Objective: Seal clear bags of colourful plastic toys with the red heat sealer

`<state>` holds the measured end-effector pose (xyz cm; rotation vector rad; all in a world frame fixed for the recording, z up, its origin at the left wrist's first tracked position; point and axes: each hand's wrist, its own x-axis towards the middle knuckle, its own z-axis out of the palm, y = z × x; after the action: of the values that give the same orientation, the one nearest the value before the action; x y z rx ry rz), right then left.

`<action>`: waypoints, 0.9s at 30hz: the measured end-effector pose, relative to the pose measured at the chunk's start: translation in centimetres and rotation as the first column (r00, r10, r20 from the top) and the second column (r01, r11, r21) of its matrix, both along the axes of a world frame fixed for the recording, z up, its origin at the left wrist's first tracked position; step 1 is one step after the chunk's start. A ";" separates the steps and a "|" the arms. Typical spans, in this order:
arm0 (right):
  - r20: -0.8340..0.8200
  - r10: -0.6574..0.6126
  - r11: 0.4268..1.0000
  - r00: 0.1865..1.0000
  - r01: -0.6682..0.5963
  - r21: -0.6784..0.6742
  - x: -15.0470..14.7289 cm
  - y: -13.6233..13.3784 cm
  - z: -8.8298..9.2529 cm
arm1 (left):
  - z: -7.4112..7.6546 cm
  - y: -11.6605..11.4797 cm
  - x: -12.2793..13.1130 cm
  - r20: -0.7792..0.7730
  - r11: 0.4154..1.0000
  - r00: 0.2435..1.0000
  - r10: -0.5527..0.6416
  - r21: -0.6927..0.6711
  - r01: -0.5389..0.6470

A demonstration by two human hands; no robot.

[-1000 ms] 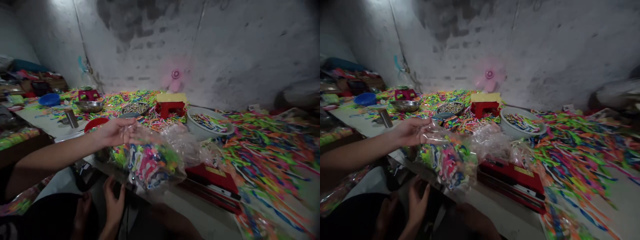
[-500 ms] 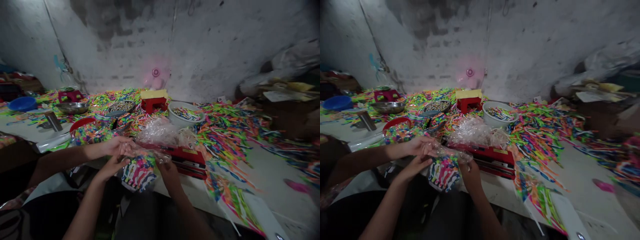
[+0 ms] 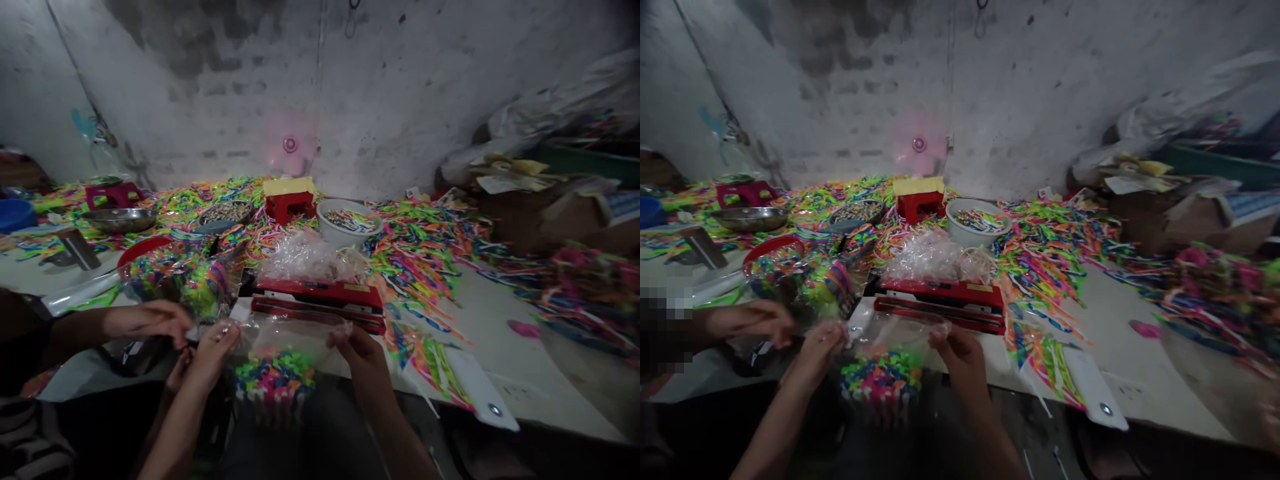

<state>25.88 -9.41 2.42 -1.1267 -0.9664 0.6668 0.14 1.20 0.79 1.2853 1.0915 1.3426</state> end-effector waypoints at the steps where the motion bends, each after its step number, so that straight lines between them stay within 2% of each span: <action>1: 0.010 0.006 1.000 1.000 -0.006 -0.012 0.4 -0.6 0.1 | 0.1 -1.0 0.2 -0.010 0.999 0.999 -0.050 -0.009 0.050; 3: 0.044 -0.009 1.000 0.999 0.010 -0.022 1.4 -2.0 0.1 | 0.5 -2.9 0.3 -0.063 0.990 0.988 -0.140 0.003 0.141; 5: 0.063 -0.032 0.999 0.998 0.033 -0.016 2.5 -3.7 -0.2 | 1.0 -4.6 0.4 -0.111 0.986 0.982 -0.154 0.051 0.160; 10: 0.178 0.079 0.993 0.981 -0.063 -0.095 4.3 -7.1 -3.2 | 2.1 -7.8 0.2 -0.253 0.951 0.964 -0.080 0.271 0.149; 13: 0.213 0.116 0.982 0.970 -0.080 -0.170 3.9 -8.4 -4.9 | 2.2 -8.7 0.6 -0.212 0.939 0.977 -0.011 0.334 0.083; 15: 0.192 0.062 0.982 0.979 -0.026 -0.187 3.2 -8.9 -5.2 | 1.8 -8.7 1.2 -0.088 0.956 0.995 0.042 0.292 -0.015; 16: 0.180 0.028 0.984 0.983 0.005 -0.179 2.8 -9.0 -5.1 | 1.6 -8.5 1.5 0.000 0.965 0.999 0.033 0.262 -0.032; 17: 0.167 -0.001 0.987 0.986 0.027 -0.155 2.5 -9.1 -4.8 | 1.4 -8.3 1.8 0.079 0.973 0.997 -0.026 0.232 0.007; 19: 0.143 -0.008 0.995 0.990 0.022 -0.093 1.9 -9.0 -4.1 | 1.1 -7.8 2.4 0.126 0.955 0.955 -0.270 0.157 0.250; 21: 0.123 0.006 0.998 0.992 0.003 -0.070 1.5 -8.8 -3.5 | 0.8 -7.4 2.6 0.006 0.855 0.855 -0.518 0.006 0.518; 22: 0.113 0.002 0.997 0.994 0.008 -0.082 1.5 -8.8 -3.3 | 0.7 -7.3 2.6 -0.065 0.818 0.816 -0.574 -0.081 0.569; 23: 0.104 -0.015 0.994 0.994 0.026 -0.105 1.6 -8.9 -3.1 | 0.6 -7.2 2.5 -0.121 0.815 0.807 -0.578 -0.140 0.563; 24: 0.103 -0.041 0.990 0.994 0.055 -0.132 1.9 -9.1 -3.1 | 0.4 -7.3 2.4 -0.150 0.840 0.828 -0.541 -0.158 0.520; 27: 0.165 -0.086 0.981 0.982 0.113 -0.158 3.5 -10.1 -2.8 | -0.1 -7.7 1.8 -0.087 0.946 0.943 -0.321 -0.073 0.315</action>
<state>29.39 -19.48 -0.39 -1.3837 -0.9944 0.5914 1.94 -6.46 0.69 1.4272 0.9334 1.0078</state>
